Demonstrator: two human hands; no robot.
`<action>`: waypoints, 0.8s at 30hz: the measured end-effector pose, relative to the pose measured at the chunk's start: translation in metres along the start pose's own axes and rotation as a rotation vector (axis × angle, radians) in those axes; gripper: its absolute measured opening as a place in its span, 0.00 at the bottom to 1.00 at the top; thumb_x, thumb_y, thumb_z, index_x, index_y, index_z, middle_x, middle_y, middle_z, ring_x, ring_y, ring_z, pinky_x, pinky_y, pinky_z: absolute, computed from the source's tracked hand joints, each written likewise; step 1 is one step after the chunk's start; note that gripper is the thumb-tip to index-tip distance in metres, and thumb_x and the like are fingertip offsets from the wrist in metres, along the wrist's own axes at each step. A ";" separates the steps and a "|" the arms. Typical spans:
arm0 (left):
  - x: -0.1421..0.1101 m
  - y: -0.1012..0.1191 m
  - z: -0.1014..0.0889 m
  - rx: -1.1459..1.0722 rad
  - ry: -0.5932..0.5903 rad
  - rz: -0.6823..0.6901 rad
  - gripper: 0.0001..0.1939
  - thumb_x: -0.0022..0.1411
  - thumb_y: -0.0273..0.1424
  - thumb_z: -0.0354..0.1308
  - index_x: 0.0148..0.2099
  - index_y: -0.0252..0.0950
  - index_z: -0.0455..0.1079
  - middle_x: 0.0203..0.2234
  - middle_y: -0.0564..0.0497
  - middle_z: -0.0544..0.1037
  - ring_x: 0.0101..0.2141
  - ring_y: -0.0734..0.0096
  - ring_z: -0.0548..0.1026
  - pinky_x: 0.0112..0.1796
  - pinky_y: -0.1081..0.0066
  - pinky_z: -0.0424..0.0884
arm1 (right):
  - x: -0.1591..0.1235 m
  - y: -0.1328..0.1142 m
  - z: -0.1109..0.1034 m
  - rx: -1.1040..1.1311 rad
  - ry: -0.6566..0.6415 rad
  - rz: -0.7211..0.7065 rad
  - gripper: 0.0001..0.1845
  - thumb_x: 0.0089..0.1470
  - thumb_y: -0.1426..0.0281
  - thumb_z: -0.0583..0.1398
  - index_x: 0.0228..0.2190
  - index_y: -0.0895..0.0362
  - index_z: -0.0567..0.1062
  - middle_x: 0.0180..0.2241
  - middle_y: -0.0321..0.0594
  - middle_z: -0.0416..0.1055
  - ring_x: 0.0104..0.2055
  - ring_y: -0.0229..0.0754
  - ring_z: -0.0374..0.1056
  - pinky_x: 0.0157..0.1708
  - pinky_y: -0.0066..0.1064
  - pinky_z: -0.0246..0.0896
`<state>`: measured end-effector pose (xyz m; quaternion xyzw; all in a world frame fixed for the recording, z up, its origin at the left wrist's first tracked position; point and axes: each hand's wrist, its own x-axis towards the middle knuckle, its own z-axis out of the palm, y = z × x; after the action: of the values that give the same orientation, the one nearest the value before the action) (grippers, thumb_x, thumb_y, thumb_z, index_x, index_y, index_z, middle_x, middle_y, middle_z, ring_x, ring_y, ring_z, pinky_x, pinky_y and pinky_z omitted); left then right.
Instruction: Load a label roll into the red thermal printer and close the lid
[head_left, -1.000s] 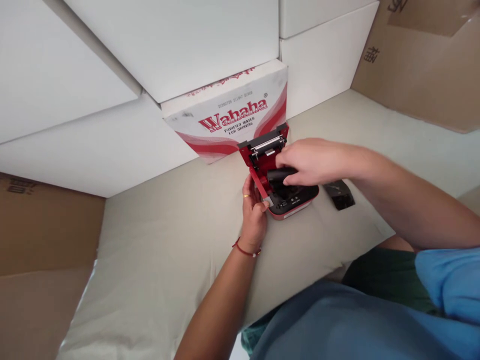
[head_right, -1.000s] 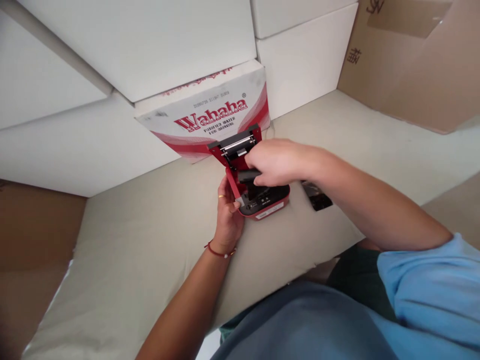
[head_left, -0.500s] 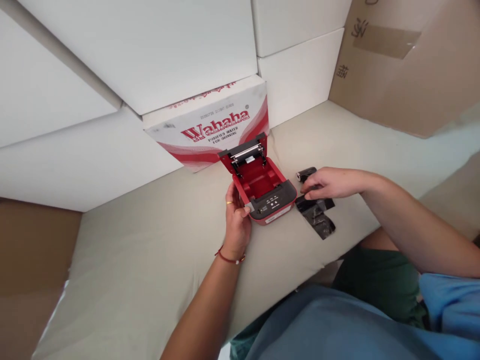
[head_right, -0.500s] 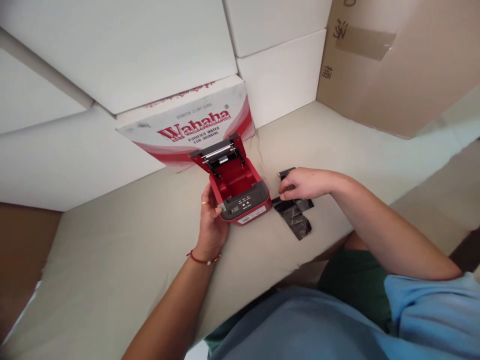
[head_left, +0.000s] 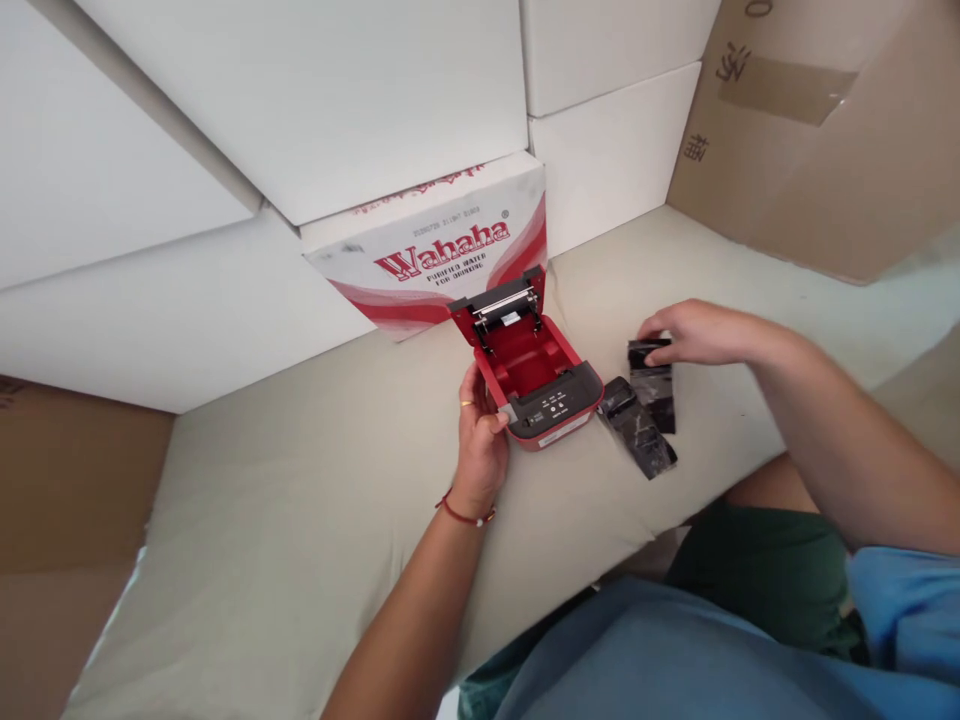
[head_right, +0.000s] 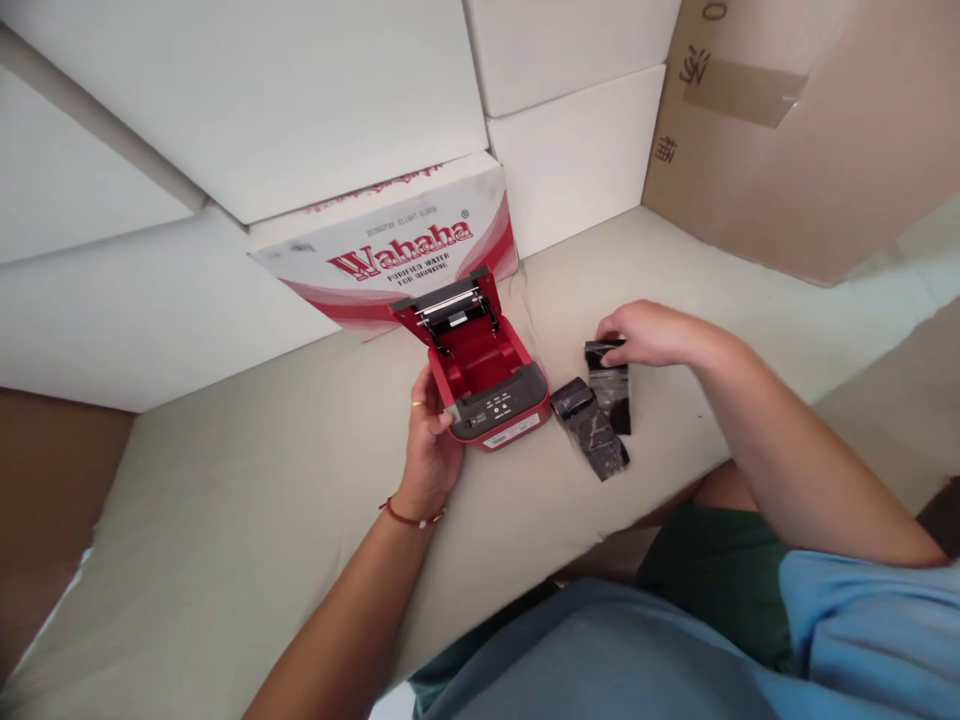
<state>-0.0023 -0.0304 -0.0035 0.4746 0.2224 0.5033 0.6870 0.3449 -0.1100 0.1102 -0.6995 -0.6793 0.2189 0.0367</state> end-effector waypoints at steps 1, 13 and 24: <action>0.000 0.000 0.000 -0.001 -0.002 0.002 0.43 0.55 0.48 0.77 0.70 0.52 0.70 0.72 0.49 0.70 0.72 0.49 0.67 0.68 0.54 0.70 | -0.012 0.000 -0.019 0.036 -0.058 0.004 0.18 0.57 0.56 0.68 0.46 0.49 0.88 0.45 0.41 0.88 0.44 0.51 0.82 0.45 0.38 0.75; -0.007 -0.009 -0.002 0.118 0.014 0.048 0.39 0.66 0.48 0.69 0.75 0.51 0.62 0.73 0.45 0.69 0.72 0.49 0.68 0.70 0.50 0.68 | 0.040 -0.151 -0.005 0.182 0.076 -0.274 0.16 0.66 0.69 0.64 0.52 0.53 0.85 0.52 0.41 0.86 0.51 0.48 0.82 0.51 0.36 0.73; -0.037 0.017 0.010 0.986 -0.115 0.710 0.32 0.74 0.34 0.59 0.77 0.46 0.63 0.71 0.41 0.73 0.76 0.48 0.63 0.75 0.42 0.54 | 0.072 -0.188 0.012 -0.303 0.011 -0.083 0.16 0.68 0.74 0.57 0.47 0.57 0.85 0.50 0.56 0.85 0.52 0.60 0.82 0.42 0.40 0.71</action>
<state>-0.0170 -0.0670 0.0099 0.8083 0.2202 0.5129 0.1873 0.1636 -0.0297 0.1471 -0.6693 -0.7328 0.1086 -0.0565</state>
